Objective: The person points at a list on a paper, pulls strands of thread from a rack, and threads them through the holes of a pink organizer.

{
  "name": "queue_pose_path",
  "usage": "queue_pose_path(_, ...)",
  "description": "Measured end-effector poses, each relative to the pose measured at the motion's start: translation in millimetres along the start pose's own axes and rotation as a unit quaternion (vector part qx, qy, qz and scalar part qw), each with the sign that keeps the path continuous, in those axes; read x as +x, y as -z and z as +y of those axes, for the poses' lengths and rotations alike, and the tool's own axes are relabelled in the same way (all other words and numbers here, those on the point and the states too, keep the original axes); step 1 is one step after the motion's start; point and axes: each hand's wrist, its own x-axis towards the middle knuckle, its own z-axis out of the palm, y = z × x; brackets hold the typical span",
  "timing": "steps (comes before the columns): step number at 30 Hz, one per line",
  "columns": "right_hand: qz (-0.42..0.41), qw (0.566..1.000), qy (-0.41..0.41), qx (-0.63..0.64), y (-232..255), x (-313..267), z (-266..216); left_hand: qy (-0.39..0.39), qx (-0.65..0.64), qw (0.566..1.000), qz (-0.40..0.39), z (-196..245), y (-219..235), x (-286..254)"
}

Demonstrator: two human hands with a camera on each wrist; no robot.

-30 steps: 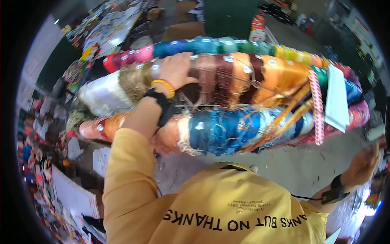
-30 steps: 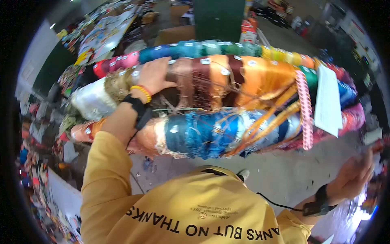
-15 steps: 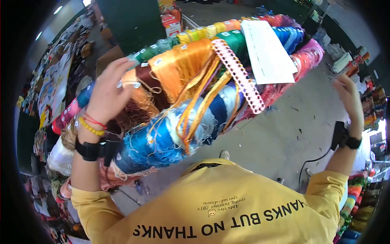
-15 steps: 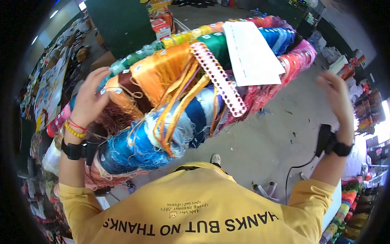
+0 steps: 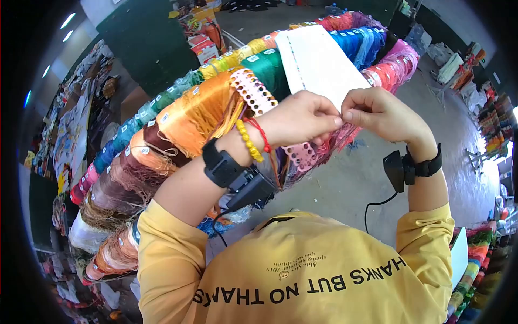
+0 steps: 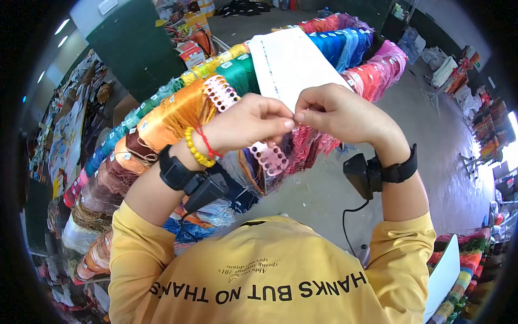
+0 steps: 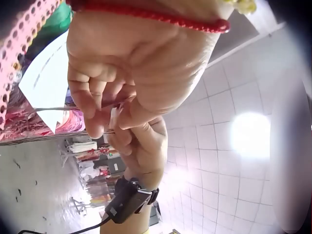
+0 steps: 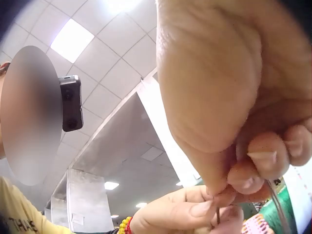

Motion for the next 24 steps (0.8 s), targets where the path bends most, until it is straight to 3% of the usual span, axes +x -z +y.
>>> queue_pose_path(1,0.007,1.000,-0.009,-0.010,5.8,-2.4,6.5,-0.008,0.064,0.998,0.025,3.1,2.7,5.6)
queue_pose_path(6,0.040,0.998,-0.002,-0.041,39.6,-8.4,50.1,-0.023,0.122,0.991,0.054,26.1,10.0,24.4)
queue_pose_path(8,0.063,0.997,-0.043,0.024,51.2,-12.5,51.4,-0.040,0.146,0.986,0.071,35.1,8.4,31.8)
queue_pose_path(10,0.079,0.993,-0.056,0.075,58.7,-12.2,59.8,-0.085,0.108,0.987,0.085,39.6,6.9,42.0)
queue_pose_path(13,0.072,0.994,-0.077,0.044,69.4,-7.9,84.9,-0.139,0.045,0.979,0.142,47.0,4.8,49.4)
queue_pose_path(16,0.056,0.981,-0.132,0.131,89.5,-12.6,145.2,-0.159,0.003,0.970,0.185,48.6,22.4,46.2)
queue_pose_path(17,0.112,0.988,-0.103,-0.013,89.9,-14.4,161.5,-0.145,0.008,0.970,0.192,47.2,23.8,46.1)
queue_pose_path(19,0.215,0.931,-0.033,-0.293,81.9,-12.6,161.3,-0.115,0.015,0.971,0.209,43.5,25.5,44.9)
queue_pose_path(20,0.236,0.951,0.006,-0.202,82.5,-6.7,159.0,-0.098,0.035,0.974,0.203,39.4,23.3,47.7)
queue_pose_path(21,0.220,0.975,0.023,-0.020,70.5,1.3,121.4,-0.098,0.070,0.972,0.202,34.8,20.3,51.2)
queue_pose_path(22,0.198,0.966,0.037,0.162,54.0,10.5,89.7,-0.098,0.105,0.969,0.199,30.2,17.0,54.9)
queue_pose_path(24,0.059,0.951,0.075,0.295,13.1,32.1,66.1,-0.109,0.200,0.951,0.207,22.7,14.2,55.6)
